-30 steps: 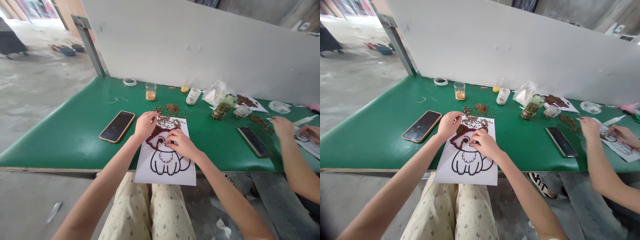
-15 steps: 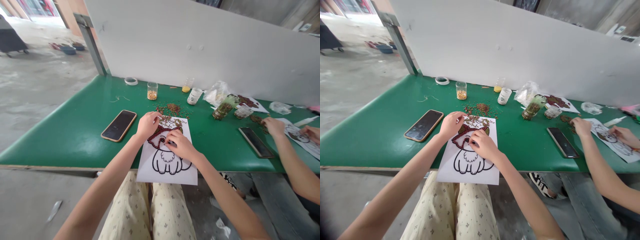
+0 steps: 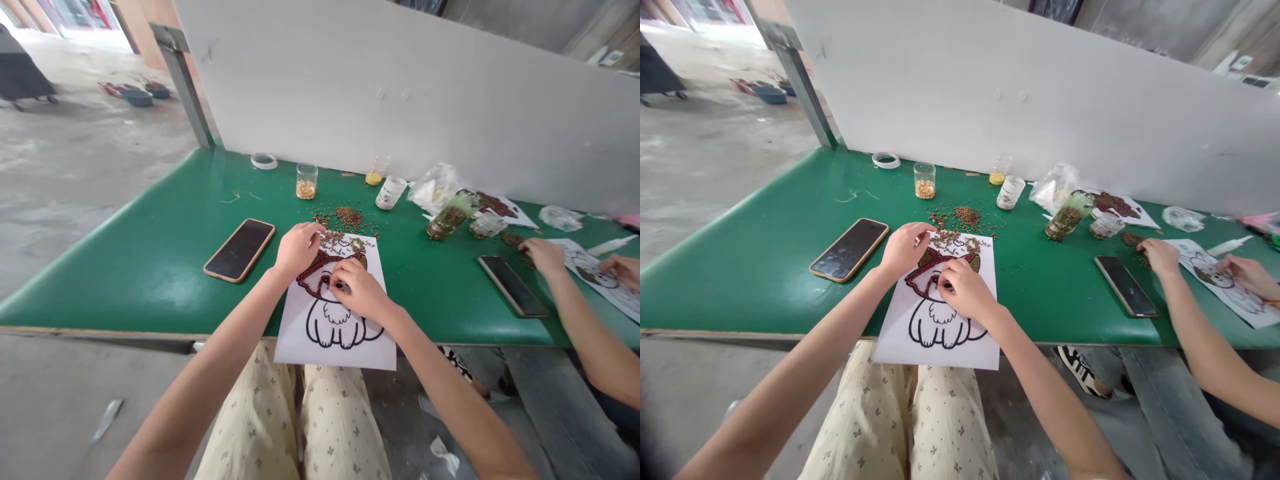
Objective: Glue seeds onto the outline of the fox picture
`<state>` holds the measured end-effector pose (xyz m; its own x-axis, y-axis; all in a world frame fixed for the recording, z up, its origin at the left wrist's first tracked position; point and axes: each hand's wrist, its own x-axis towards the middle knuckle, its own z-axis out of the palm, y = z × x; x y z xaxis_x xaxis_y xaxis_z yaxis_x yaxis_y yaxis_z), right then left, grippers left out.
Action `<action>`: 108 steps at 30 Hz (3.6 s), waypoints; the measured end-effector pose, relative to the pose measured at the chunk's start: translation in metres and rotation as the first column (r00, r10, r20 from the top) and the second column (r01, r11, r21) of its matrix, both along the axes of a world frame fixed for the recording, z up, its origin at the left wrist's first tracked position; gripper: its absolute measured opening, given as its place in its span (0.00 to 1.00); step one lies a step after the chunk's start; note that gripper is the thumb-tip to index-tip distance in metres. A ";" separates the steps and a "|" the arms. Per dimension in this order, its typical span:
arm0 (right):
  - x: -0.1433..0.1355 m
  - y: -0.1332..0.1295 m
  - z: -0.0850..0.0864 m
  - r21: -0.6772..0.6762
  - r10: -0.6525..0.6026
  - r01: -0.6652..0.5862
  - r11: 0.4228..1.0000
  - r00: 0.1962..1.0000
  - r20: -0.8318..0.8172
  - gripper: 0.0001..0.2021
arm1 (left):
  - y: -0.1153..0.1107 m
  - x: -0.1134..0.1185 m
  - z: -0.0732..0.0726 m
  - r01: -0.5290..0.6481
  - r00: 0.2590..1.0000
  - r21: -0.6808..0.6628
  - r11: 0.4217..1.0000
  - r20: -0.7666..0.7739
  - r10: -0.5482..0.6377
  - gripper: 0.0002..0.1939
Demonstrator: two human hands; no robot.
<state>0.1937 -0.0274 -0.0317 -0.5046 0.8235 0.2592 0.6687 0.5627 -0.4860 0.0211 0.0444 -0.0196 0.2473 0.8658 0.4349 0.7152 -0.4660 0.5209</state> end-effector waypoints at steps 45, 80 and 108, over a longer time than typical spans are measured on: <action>-0.011 0.006 0.000 -0.129 -0.035 0.014 0.992 0.986 -0.163 0.06 | -0.001 0.001 0.001 0.001 1.000 -0.003 1.000 -0.007 -0.002 0.16; 0.014 0.053 0.015 -0.177 -0.318 0.264 0.948 0.822 -0.472 0.02 | -0.027 -0.028 0.011 0.299 0.954 -0.129 0.946 0.057 -0.294 0.18; 0.021 0.054 0.019 -0.063 -0.281 0.278 0.958 0.881 -0.381 0.19 | -0.034 -0.021 -0.001 0.362 0.932 -0.309 0.880 0.102 -0.347 0.36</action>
<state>0.2152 0.0267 -0.0132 -0.1162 0.9178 0.3797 0.5600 0.3763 -0.7381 -0.0002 0.0104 -0.0204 0.5513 0.8169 0.1693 0.5071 -0.4893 0.7095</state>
